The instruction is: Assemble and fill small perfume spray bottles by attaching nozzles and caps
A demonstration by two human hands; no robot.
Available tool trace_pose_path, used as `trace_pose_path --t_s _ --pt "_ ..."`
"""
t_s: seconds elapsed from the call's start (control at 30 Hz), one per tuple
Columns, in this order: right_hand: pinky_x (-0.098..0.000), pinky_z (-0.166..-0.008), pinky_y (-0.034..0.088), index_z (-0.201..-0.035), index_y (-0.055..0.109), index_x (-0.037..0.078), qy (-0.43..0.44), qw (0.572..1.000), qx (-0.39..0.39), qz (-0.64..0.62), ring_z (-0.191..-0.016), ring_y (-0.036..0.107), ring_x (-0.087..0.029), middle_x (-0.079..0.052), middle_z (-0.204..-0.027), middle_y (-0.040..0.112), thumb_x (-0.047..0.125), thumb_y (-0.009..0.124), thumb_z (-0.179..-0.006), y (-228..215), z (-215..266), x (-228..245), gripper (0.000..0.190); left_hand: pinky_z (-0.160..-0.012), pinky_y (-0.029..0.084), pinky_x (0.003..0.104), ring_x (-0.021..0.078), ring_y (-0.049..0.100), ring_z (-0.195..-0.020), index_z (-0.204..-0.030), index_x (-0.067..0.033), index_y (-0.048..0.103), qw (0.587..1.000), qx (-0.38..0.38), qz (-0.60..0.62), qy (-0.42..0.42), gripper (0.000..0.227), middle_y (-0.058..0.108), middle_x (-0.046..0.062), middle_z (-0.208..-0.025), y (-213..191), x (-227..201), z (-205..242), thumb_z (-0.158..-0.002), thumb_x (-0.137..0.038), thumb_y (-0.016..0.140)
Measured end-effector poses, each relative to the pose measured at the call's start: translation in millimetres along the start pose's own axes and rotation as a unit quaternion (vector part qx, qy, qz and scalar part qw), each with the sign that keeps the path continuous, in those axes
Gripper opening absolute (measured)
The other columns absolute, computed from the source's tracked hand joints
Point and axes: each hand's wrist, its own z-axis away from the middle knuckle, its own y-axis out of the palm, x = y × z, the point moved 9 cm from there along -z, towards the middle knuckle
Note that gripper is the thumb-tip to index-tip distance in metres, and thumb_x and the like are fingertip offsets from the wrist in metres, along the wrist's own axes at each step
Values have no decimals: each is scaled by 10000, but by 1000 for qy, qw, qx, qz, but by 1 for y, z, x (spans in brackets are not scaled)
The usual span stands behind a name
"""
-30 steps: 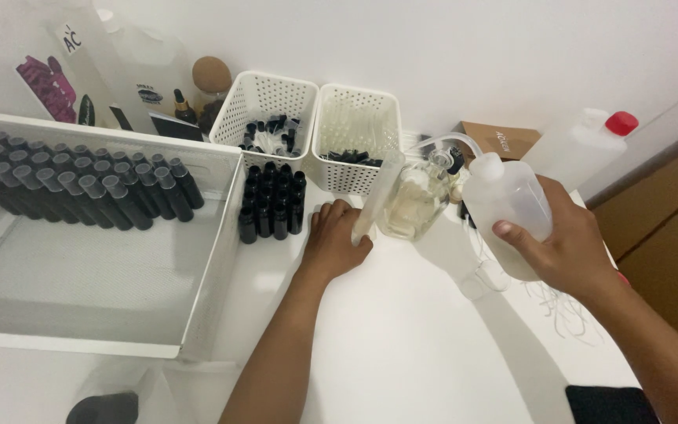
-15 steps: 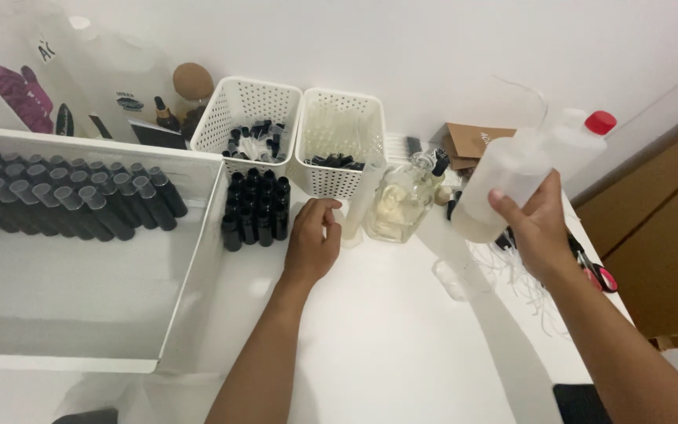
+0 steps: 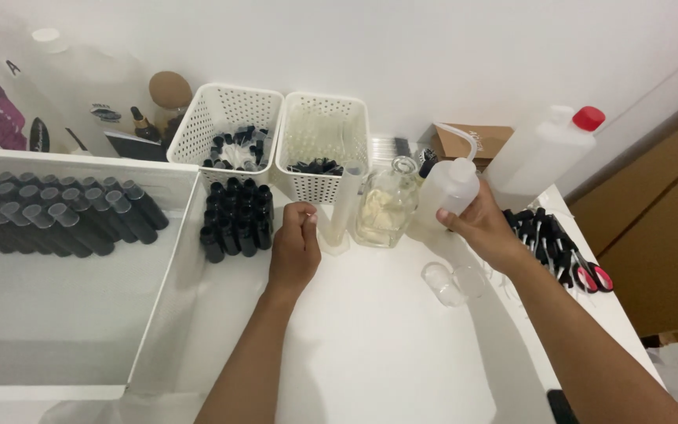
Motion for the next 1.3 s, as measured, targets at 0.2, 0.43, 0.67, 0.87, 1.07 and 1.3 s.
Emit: trace_pose_path --t_s 0.2,0.43,0.67,0.87,1.07,1.3 --pt "-476 -1205 332 -1566 193 25 0 998 26 60 -1437 399 -326 -207 -1520 410 89 808 -823 11 9 22 967 -656 497 400 261 597 -627 -1176 -111 478 999 -21 -25 21 184 587 87 -677 0 4 1 -1105 -247 377" --pt "-259 -697 428 -1349 363 20 -139 966 -47 214 -969 606 -177 -91 -1137 580 188 667 -990 -45 48 26 499 -495 459 310 185 529 -440 -998 -157 530 992 -58 -64 95 239 482 0 -465 -3 -10 9 -1078 -343 401" --pt "-374 -905 512 -1434 564 137 42 915 126 380 -1111 677 -269 -104 -1384 645 336 985 -647 -13 103 16 914 -424 425 267 165 458 -364 -990 -198 488 956 -103 -121 246 536 369 -62 -471 11 -33 25 -960 -724 387" --pt "-400 -933 551 -1312 671 147 37 913 110 390 -1092 727 -283 -90 -1242 730 222 888 -767 -4 104 22 592 -554 542 341 210 617 -603 -1057 -127 534 903 -103 -128 396 358 518 -8 -688 17 -145 51 -957 -467 578" --pt "-301 -783 559 -1351 659 136 -97 954 26 282 -971 722 -195 -67 -1160 752 160 944 -685 29 90 79 725 -810 577 485 363 712 -933 -1320 -13 500 943 158 -105 275 646 665 224 -1152 35 -180 65 -864 -406 733" --pt "-307 -826 552 -1461 482 104 -137 984 52 101 -1033 687 -210 -126 -1213 728 332 835 -772 88 72 123 807 -970 546 510 397 695 -1100 -1378 -36 479 967 164 22 193 554 678 201 -1237 21 -184 47 -943 -291 708"
